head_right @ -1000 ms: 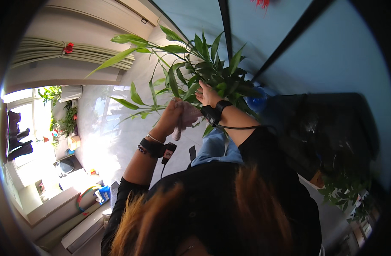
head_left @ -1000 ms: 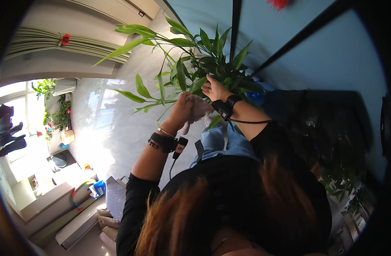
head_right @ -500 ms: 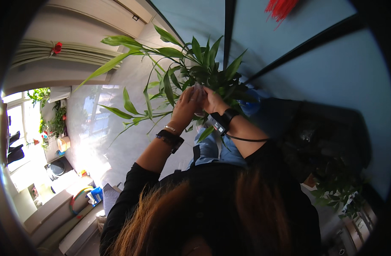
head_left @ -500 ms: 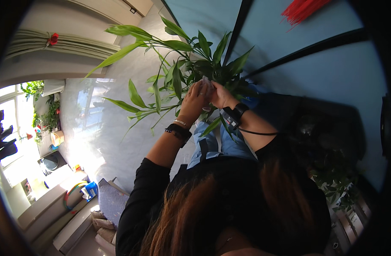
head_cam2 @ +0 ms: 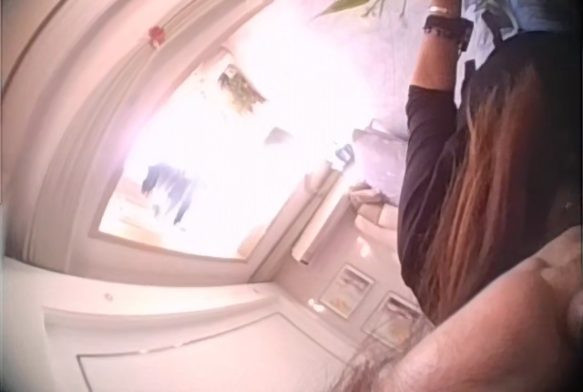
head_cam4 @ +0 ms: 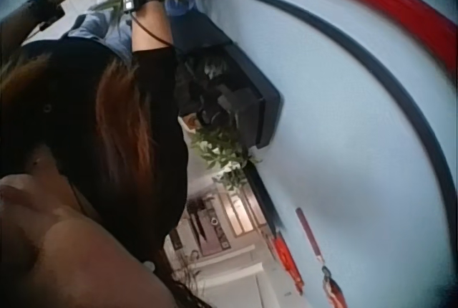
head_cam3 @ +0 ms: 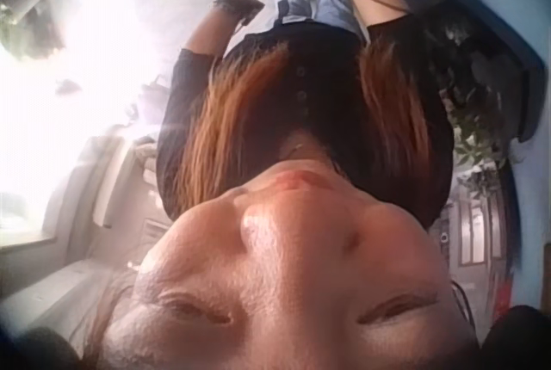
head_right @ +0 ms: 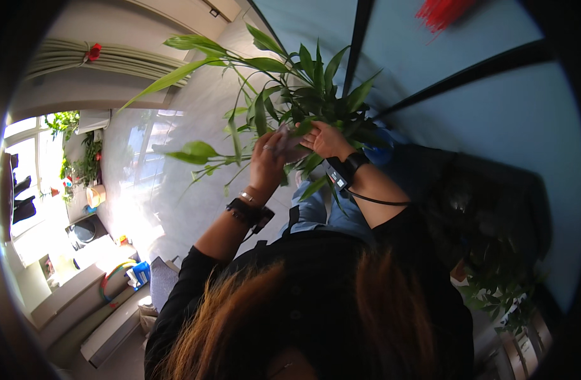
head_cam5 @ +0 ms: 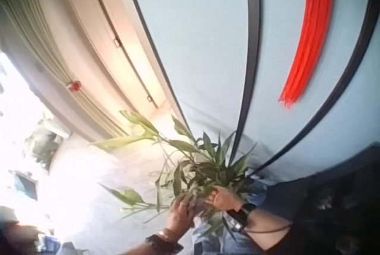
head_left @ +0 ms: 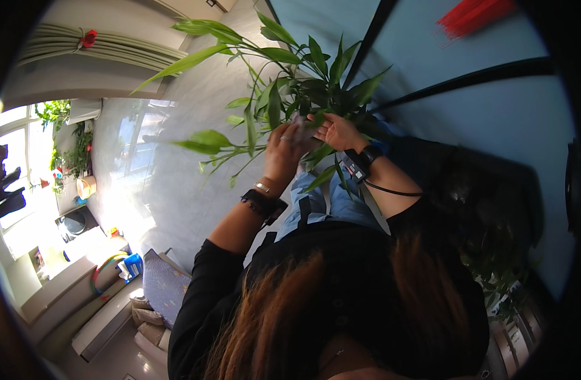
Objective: The person wipes the leaves of a potted plant using a small cloth, moving around the plant to reach different sides and angles. The hands repeatedly lift and wipe individual leaves, focusing on the upper and middle sections of the plant.
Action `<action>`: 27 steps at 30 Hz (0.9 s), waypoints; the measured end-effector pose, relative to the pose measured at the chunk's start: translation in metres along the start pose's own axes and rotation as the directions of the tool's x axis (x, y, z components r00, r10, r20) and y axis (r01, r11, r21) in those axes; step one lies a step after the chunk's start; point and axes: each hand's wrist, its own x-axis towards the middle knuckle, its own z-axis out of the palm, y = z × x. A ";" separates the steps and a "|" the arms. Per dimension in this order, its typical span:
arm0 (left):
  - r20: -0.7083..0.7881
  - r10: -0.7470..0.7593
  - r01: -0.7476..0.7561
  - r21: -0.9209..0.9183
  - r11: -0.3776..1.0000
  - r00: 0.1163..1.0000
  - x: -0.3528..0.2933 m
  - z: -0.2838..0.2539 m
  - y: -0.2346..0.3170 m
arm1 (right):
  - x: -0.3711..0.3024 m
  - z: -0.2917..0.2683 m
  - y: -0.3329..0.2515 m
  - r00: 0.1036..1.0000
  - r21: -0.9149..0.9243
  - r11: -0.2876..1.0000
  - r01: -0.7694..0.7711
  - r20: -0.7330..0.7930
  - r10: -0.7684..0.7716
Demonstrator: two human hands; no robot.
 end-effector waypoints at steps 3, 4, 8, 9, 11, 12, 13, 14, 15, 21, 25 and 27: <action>0.140 0.081 -0.104 0.169 0.980 0.987 0.019 0.022 0.002 | 0.003 -0.004 0.003 0.969 0.092 0.985 -0.144 0.216 0.121; 0.209 0.071 -0.121 0.235 0.964 0.975 0.020 0.028 -0.001 | 0.004 -0.005 0.005 0.971 0.085 0.987 -0.137 0.210 0.117; 0.373 -0.068 -0.044 0.282 0.958 0.925 -0.007 0.032 -0.012 | 0.002 0.001 0.000 0.999 -0.057 0.998 -0.028 -0.039 0.026; 0.408 -0.131 0.022 0.261 0.965 0.904 -0.017 0.028 -0.015 | -0.001 0.004 -0.001 0.994 -0.047 0.999 -0.028 -0.108 0.023; 0.470 -0.069 -0.077 0.284 0.956 0.880 -0.030 0.012 -0.023 | -0.005 0.014 -0.008 0.989 0.034 0.999 -0.042 -0.140 0.046; 0.535 -0.083 -0.107 0.313 0.944 0.841 -0.032 0.004 -0.026 | -0.008 0.018 -0.014 0.998 0.017 1.000 -0.022 -0.065 0.023; 0.503 -0.003 -0.169 0.296 0.940 0.864 -0.035 -0.003 -0.029 | -0.011 0.020 -0.020 1.000 0.017 1.000 -0.020 0.001 0.020; 0.396 -0.375 0.328 0.183 0.927 0.839 -0.040 -0.008 -0.028 | -0.015 0.019 -0.027 1.000 0.011 1.000 -0.012 -0.018 0.012; 0.336 -0.364 0.325 0.170 0.930 0.869 -0.042 -0.016 -0.030 | -0.019 0.017 -0.033 0.999 -0.089 0.995 -0.048 -0.007 0.048; 0.182 -0.504 0.514 -0.011 0.857 0.844 -0.050 -0.042 -0.023 | -0.057 -0.025 -0.022 0.862 -0.673 0.650 -0.353 -0.504 -0.054; 0.259 -0.415 0.449 -0.087 0.889 0.872 -0.030 -0.028 -0.006 | -0.058 -0.044 0.002 0.846 -0.534 0.834 -0.137 -0.502 -0.182; 0.383 -0.379 0.447 -0.104 0.889 0.843 -0.017 -0.012 0.003 | -0.050 -0.051 0.011 0.932 -0.352 0.927 -0.127 -0.363 -0.011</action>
